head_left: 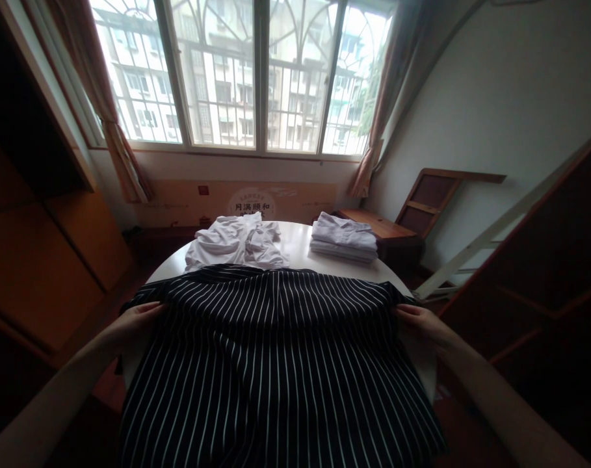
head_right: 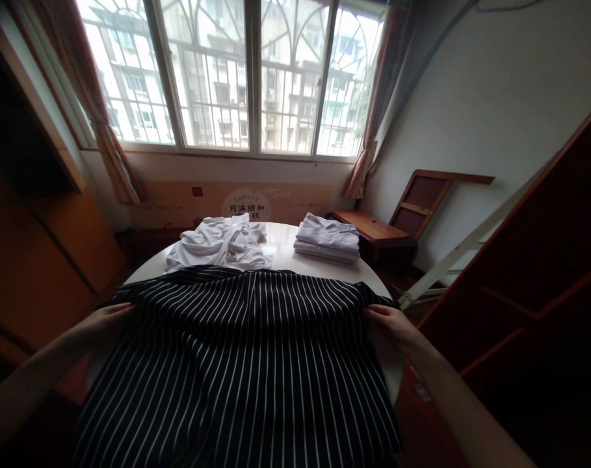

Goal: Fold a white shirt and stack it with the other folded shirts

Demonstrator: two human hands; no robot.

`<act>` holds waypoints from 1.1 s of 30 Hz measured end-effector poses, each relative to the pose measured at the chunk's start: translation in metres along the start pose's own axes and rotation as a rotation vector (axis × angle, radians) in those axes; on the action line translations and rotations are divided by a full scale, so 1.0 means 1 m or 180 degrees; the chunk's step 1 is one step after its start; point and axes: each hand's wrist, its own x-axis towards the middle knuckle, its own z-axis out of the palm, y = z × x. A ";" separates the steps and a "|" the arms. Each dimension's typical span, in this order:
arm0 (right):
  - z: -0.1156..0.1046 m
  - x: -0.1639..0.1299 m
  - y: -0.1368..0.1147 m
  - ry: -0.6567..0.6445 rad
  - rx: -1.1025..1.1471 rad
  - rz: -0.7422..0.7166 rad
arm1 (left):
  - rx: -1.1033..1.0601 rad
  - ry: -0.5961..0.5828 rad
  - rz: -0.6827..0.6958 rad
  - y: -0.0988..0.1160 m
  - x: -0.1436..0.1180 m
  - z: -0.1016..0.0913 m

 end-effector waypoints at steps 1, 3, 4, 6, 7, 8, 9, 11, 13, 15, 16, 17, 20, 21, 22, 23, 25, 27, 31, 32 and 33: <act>-0.001 0.000 0.002 0.0013 -0.0047 -0.0022 | -0.0021 -0.0005 0.0036 0.000 0.000 0.001; -0.002 -0.001 0.003 0.0113 -0.0104 -0.0097 | -0.0034 0.0061 0.0109 0.001 0.000 0.001; -0.002 -0.002 0.003 0.0152 -0.0119 -0.0135 | -0.0026 0.0091 0.0137 0.001 0.000 0.002; -0.001 -0.004 0.000 0.0157 -0.0155 -0.0202 | 0.0005 0.0119 0.0192 0.002 0.001 0.002; 0.001 -0.005 -0.002 0.0135 -0.0184 -0.0212 | 0.0036 0.0106 0.0205 0.002 0.001 0.002; 0.002 -0.006 -0.003 0.0115 -0.0210 -0.0209 | 0.0083 0.0079 0.0197 0.002 0.002 0.002; 0.004 -0.007 -0.004 0.0103 -0.0235 -0.0190 | 0.0142 0.0033 0.0170 0.001 0.002 0.002; 0.007 -0.008 -0.004 0.0170 -0.0299 -0.0163 | 0.0276 -0.0029 0.0082 0.000 0.003 0.002; 0.008 -0.008 -0.001 0.0277 -0.0428 -0.0190 | 0.0378 -0.0025 0.0012 -0.001 0.004 0.003; 0.007 -0.008 0.001 0.0360 -0.0568 -0.0245 | 0.0414 0.0039 0.0016 -0.001 0.003 0.004; 0.005 -0.008 0.002 0.0368 -0.0606 -0.0277 | 0.0412 0.0079 0.0033 0.000 0.002 0.005; 0.004 -0.008 0.003 0.0363 -0.0616 -0.0311 | 0.0403 0.0114 0.0047 0.001 0.001 0.006; 0.000 -0.008 0.002 0.0352 -0.0528 -0.0421 | 0.0365 0.0166 0.0079 0.006 -0.003 0.010; -0.001 -0.008 0.001 0.0335 -0.0495 -0.0429 | 0.0358 0.0164 0.0089 0.007 -0.004 0.010; -0.003 -0.008 0.000 0.0310 -0.0468 -0.0415 | 0.0354 0.0162 0.0102 0.008 -0.004 0.011; -0.004 -0.008 -0.002 0.0279 -0.0443 -0.0388 | 0.0354 0.0162 0.0112 0.008 -0.004 0.010; -0.007 -0.008 -0.003 0.0188 -0.0389 -0.0335 | 0.0349 0.0182 0.0126 0.007 -0.002 0.008; -0.011 -0.006 -0.004 0.0089 -0.0289 -0.0299 | 0.0319 0.0204 0.0148 0.005 0.002 0.005; -0.016 -0.005 -0.003 -0.0130 0.0045 -0.0191 | 0.0228 0.0194 0.0194 0.003 0.003 0.001; -0.017 -0.005 -0.002 -0.0179 0.0077 -0.0162 | 0.0220 0.0168 0.0185 0.003 0.002 0.002; -0.016 -0.005 -0.001 -0.0222 0.0069 -0.0155 | 0.0228 0.0128 0.0165 0.003 0.001 0.002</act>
